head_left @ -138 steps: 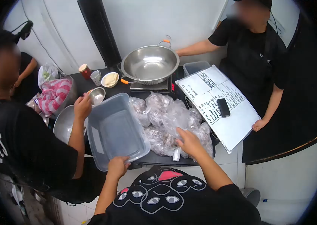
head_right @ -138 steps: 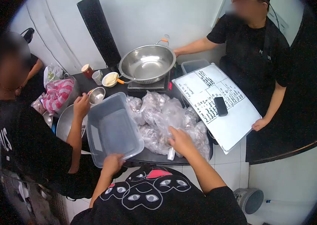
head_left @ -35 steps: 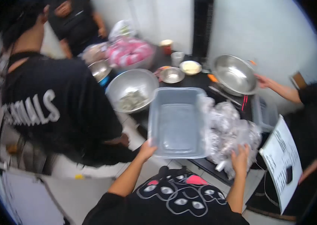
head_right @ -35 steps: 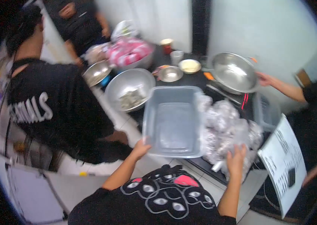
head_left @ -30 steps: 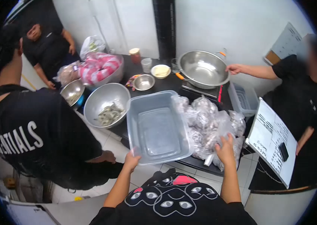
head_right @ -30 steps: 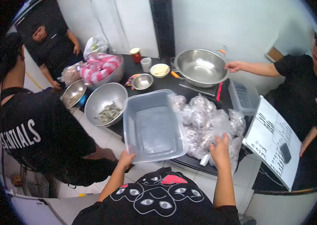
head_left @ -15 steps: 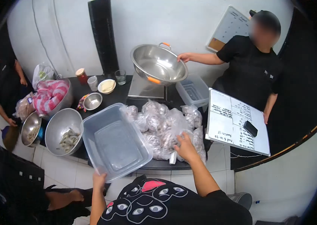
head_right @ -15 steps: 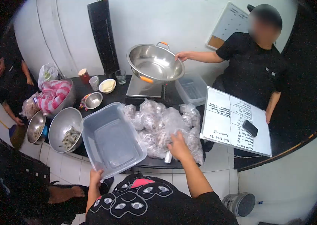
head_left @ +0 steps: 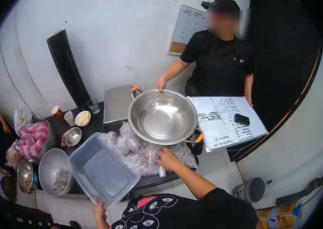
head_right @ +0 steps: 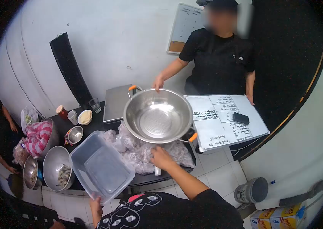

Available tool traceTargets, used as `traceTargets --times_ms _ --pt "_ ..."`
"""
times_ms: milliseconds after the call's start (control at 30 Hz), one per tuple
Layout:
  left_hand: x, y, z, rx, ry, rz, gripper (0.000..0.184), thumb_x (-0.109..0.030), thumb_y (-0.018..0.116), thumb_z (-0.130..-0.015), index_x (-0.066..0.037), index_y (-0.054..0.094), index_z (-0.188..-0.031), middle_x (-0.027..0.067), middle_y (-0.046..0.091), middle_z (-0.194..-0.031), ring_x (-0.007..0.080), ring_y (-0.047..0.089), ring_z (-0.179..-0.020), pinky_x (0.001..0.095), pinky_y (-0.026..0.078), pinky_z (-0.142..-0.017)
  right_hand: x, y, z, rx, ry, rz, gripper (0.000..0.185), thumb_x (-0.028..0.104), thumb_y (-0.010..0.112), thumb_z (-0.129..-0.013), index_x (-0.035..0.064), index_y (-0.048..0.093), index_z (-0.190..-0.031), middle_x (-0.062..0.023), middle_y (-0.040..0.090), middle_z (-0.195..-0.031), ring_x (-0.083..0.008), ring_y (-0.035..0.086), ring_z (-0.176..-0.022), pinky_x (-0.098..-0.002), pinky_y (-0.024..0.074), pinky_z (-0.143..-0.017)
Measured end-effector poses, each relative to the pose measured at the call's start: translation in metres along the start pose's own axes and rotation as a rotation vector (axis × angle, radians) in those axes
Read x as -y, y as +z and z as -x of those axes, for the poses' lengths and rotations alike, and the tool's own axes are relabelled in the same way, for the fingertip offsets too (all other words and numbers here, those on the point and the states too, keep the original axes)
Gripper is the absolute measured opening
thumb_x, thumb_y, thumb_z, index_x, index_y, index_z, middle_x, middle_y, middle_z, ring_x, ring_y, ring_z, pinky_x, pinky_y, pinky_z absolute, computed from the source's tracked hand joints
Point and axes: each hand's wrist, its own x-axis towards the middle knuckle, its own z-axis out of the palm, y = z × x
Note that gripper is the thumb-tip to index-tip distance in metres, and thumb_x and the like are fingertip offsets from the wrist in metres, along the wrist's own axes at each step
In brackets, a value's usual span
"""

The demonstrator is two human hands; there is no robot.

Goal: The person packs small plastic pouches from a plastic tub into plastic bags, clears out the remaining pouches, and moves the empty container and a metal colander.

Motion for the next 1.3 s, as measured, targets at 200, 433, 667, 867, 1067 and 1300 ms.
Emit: traceTargets --times_ms 200,433,667,867,1067,1300 --pt "0.009 0.009 0.004 -0.031 0.003 0.011 0.056 0.002 0.053 -0.074 -0.002 0.038 -0.127 0.0111 0.054 -0.104 0.0219 0.054 -0.087 0.0335 0.045 -0.075 0.0 0.02 0.013 0.024 0.028 0.12 0.046 0.024 0.06 -0.075 0.0004 0.048 -0.112 -0.0256 0.048 -0.111 -0.0388 0.048 -0.104 -0.0456 0.0409 -0.086" --pt "0.027 0.005 -0.01 -0.028 0.044 -0.042 0.058 -0.003 0.055 -0.072 -0.001 0.037 -0.128 0.0107 0.055 -0.099 0.0204 0.054 -0.081 0.0314 0.045 -0.068 0.024 -0.009 0.041 0.252 -0.165 0.171 0.035 0.026 0.061 -0.073 0.0062 0.055 -0.101 -0.0183 0.052 -0.103 -0.0333 0.052 -0.093 -0.0423 0.0444 -0.079" --pt "0.022 0.011 -0.003 -0.025 0.041 -0.123 0.055 -0.006 0.057 -0.069 0.002 0.041 -0.122 0.0107 0.055 -0.096 0.0182 0.054 -0.079 0.0316 0.045 -0.066 0.01 -0.045 0.005 -0.575 -0.275 0.323 0.054 0.032 0.067 -0.07 0.0076 0.051 -0.115 -0.0198 0.052 -0.11 -0.0331 0.051 -0.097 -0.0387 0.0403 -0.085" --pt "0.03 0.014 -0.003 -0.103 0.169 -0.428 0.061 -0.017 0.064 -0.068 0.004 0.043 -0.122 0.02 0.053 -0.114 0.0244 0.051 -0.105 0.0333 0.041 -0.087 -0.016 -0.028 -0.01 -0.097 -0.061 0.117 0.026 0.017 0.058 -0.078 0.0038 0.056 -0.1 -0.0201 0.06 -0.085 -0.0368 0.057 -0.08 -0.0414 0.0436 -0.069" --pt "0.03 0.022 0.003 -0.17 0.164 -0.333 0.056 -0.016 0.061 -0.066 -0.002 0.048 -0.119 0.0196 0.057 -0.11 0.0284 0.055 -0.102 0.0344 0.043 -0.087 0.004 -0.061 0.002 0.192 -0.099 0.119 0.026 0.009 0.061 -0.073 0.0017 0.058 -0.098 -0.02 0.06 -0.078 -0.0322 0.059 -0.075 -0.0374 0.0437 -0.067" --pt "-0.008 0.023 0.029 -0.15 0.102 -0.378 0.054 -0.015 0.061 -0.068 -0.005 0.048 -0.119 0.0169 0.059 -0.106 0.0272 0.056 -0.099 0.0344 0.042 -0.086 0.035 -0.073 0.002 0.427 -0.108 0.107 0.041 0.033 0.06 -0.08 -0.0035 0.055 -0.098 -0.0206 0.061 -0.082 -0.0283 0.053 -0.07 -0.0384 0.0426 -0.069"
